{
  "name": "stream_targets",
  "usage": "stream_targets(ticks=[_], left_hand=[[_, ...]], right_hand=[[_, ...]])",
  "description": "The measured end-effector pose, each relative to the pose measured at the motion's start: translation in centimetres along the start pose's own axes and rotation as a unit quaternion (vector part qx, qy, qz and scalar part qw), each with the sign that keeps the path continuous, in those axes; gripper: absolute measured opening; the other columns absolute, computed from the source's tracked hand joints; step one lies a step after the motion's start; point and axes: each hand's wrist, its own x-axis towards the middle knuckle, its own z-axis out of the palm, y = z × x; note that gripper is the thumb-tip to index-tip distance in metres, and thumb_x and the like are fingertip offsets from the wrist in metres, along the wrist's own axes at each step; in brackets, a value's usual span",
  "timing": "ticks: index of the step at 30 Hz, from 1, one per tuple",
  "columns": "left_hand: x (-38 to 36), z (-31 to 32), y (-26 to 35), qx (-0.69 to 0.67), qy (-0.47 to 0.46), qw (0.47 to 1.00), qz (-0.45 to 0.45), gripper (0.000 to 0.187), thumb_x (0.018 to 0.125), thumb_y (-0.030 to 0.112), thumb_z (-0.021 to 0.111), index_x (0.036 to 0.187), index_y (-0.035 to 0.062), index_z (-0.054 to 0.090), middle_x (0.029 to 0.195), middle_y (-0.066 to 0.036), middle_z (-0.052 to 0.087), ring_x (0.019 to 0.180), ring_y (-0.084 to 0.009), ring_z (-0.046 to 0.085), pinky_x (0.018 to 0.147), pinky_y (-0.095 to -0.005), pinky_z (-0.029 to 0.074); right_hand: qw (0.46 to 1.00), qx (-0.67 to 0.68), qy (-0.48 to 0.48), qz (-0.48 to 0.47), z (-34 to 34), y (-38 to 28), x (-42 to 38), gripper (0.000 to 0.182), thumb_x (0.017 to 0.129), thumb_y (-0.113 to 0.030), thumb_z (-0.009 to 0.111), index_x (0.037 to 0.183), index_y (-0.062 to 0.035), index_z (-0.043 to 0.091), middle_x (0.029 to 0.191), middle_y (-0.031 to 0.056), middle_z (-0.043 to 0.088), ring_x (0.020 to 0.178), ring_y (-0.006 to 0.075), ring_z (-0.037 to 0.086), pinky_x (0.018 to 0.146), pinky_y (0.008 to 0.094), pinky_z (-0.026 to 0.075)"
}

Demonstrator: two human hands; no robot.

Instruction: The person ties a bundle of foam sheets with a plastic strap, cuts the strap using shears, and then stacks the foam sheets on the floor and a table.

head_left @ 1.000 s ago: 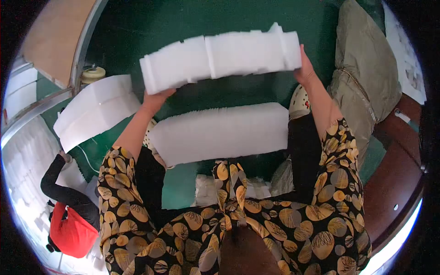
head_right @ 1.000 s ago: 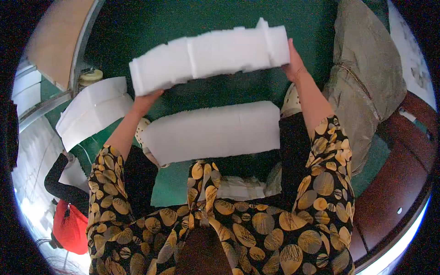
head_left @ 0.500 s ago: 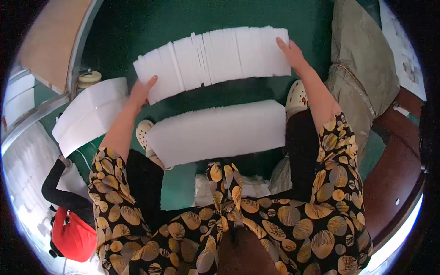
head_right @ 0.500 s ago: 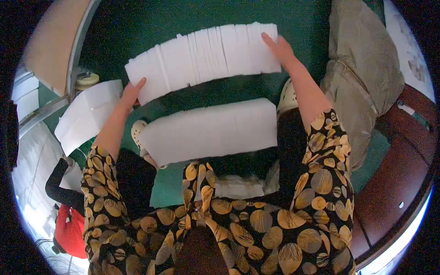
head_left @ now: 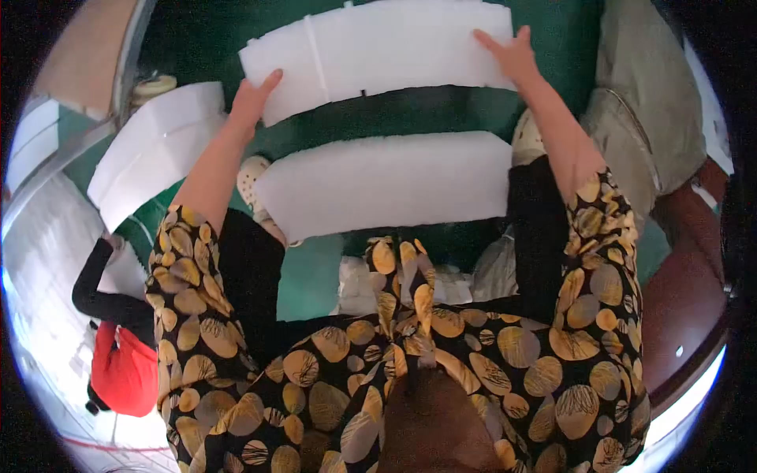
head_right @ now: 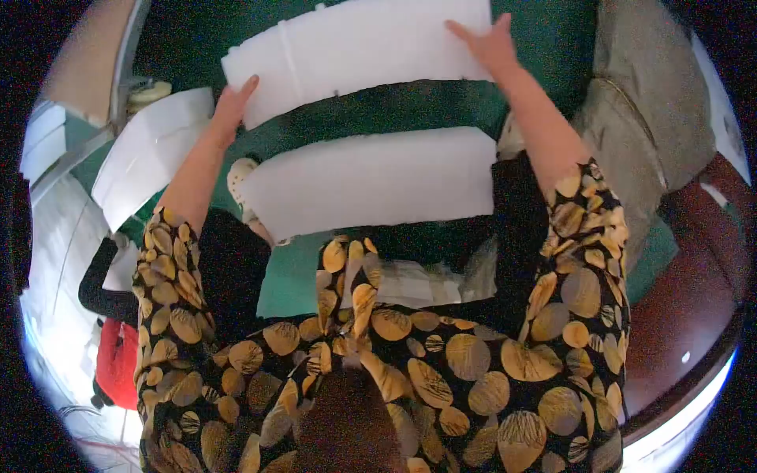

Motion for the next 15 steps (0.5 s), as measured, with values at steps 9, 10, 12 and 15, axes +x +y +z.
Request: stream_targets(ticks=[9, 10, 12, 15], left_hand=[[2.3, -5.0, 10.4, 0.011, 0.001, 1.0, -0.018, 0.062, 0.078, 0.036, 0.072, 0.125, 0.0018, 0.049, 0.117, -0.01, 0.059, 0.104, -0.0215, 0.057, 0.09, -0.0333, 0.045], [2.7, -5.1, 10.4, 0.034, -0.001, 0.999, -0.01, 0.069, 0.076, 0.037, 0.074, 0.127, 0.0003, 0.046, 0.117, -0.012, 0.058, 0.104, -0.0218, 0.057, 0.09, -0.0336, 0.045], [3.9, -5.8, 11.1, 0.053, 0.001, 0.999, 0.006, 0.075, 0.074, 0.039, 0.076, 0.129, -0.0012, 0.043, 0.118, -0.013, 0.058, 0.105, -0.0221, 0.057, 0.09, -0.0339, 0.045], [4.7, -6.4, 10.9, 0.079, 0.099, 0.992, -0.002, 0.099, 0.066, 0.045, 0.079, 0.135, -0.0053, 0.029, 0.123, -0.019, 0.053, 0.109, -0.0253, 0.055, 0.094, -0.0351, 0.043]], right_hand=[[0.982, 0.111, -0.143, 0.048, -1.7, -10.8, 5.6, 0.067, 0.068, -0.046, 0.077, 0.108, 0.0047, 0.059, 0.1, 0.0172, 0.065, 0.087, 0.0233, 0.065, 0.075, 0.0345, 0.052], [0.985, 0.093, -0.14, 0.039, -1.5, -11.1, 5.8, 0.074, 0.066, -0.047, 0.078, 0.112, 0.0064, 0.055, 0.103, 0.0181, 0.064, 0.087, 0.0235, 0.065, 0.076, 0.0345, 0.052], [0.988, 0.073, -0.134, 0.02, -1.9, -11.9, 7.3, 0.08, 0.065, -0.048, 0.079, 0.115, 0.0081, 0.052, 0.105, 0.019, 0.063, 0.087, 0.0236, 0.064, 0.077, 0.0346, 0.052], [0.992, 0.034, -0.115, 0.026, -1.9, -12.5, 7.4, 0.099, 0.061, -0.051, 0.08, 0.128, 0.0098, 0.037, 0.113, 0.0227, 0.058, 0.094, 0.0271, 0.063, 0.082, 0.0353, 0.05]])
